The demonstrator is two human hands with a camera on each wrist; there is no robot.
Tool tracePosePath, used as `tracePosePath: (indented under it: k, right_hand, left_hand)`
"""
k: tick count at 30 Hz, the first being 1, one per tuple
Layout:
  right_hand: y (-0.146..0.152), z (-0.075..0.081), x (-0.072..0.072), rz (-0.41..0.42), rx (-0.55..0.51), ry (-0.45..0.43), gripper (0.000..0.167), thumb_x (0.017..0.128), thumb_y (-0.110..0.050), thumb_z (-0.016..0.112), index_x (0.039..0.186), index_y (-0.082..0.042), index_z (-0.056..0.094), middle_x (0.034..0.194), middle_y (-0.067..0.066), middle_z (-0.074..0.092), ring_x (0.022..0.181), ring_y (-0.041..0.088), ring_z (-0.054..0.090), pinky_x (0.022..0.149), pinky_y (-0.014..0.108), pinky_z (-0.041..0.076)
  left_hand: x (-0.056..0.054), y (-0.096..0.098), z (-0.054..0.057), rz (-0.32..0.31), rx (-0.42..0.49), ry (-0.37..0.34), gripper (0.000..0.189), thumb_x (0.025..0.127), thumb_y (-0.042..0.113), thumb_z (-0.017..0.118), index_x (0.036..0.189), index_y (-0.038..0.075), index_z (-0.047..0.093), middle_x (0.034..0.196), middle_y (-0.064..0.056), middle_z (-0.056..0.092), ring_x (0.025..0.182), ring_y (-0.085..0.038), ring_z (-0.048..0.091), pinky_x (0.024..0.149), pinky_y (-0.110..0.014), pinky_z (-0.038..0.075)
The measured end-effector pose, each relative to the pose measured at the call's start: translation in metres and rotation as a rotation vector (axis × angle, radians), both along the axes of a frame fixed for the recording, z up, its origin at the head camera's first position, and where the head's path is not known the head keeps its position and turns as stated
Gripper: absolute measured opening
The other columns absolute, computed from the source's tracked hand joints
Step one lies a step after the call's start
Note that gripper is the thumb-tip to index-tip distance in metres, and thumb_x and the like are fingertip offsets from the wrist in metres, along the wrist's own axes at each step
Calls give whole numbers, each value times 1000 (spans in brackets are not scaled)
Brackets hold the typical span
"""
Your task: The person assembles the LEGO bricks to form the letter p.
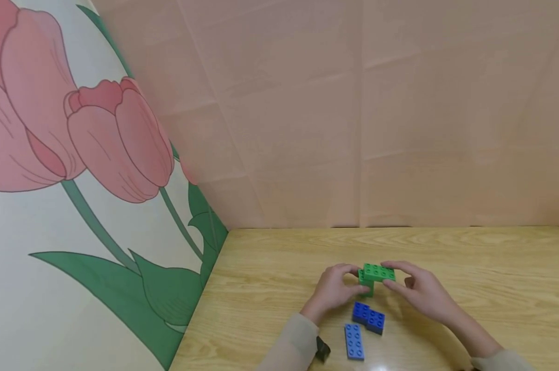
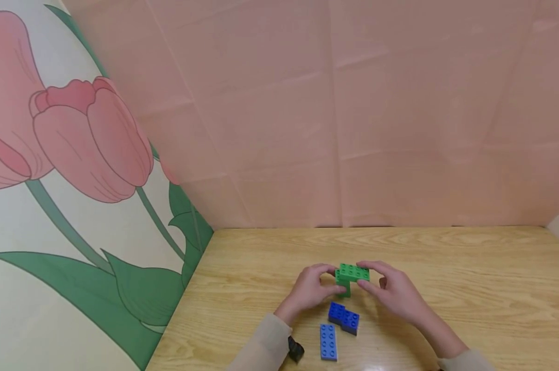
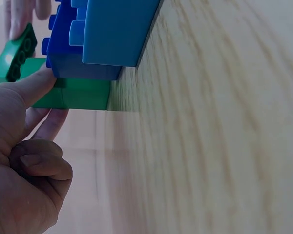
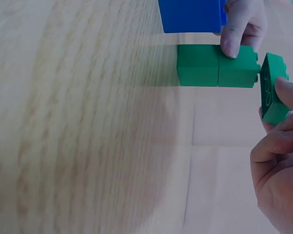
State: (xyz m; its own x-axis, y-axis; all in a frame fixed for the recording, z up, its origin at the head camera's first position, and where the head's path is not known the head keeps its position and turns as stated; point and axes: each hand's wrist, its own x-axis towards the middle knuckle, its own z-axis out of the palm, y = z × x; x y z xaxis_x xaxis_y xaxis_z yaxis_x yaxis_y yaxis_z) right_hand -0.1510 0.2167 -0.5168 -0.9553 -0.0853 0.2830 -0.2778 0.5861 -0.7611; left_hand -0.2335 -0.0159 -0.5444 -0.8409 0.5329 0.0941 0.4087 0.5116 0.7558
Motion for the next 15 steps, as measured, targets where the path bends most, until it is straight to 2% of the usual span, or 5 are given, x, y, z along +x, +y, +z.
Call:
tracePosePath:
  k: [3, 8, 15]
  right_hand:
    - [1, -1, -4, 2, 14, 16, 41, 96, -28, 77, 134, -17, 67, 105, 5, 67, 46, 4, 39, 39, 24, 37]
    - [4, -4, -11, 12, 32, 33, 40, 95, -27, 78, 133, -17, 68, 95, 2, 65, 46, 4, 39, 39, 23, 37]
    - [5, -8, -18, 45, 44, 39, 40, 96, -26, 77, 133, -15, 68, 104, 2, 67, 48, 4, 39, 41, 24, 38]
  left_hand:
    - [0, 1, 0, 1, -1, 1, 34, 88, 46, 81, 119, 36, 72, 112, 26, 66, 120, -2, 59, 108, -42, 46]
    - [-2, 3, 0, 4, -1, 5, 35, 89, 47, 81, 121, 36, 72, 112, 26, 65, 120, -2, 58, 109, -41, 46]
    - [-5, 5, -2, 15, 3, 11, 33, 88, 47, 81, 118, 36, 73, 111, 26, 66, 119, -2, 59, 108, -41, 46]
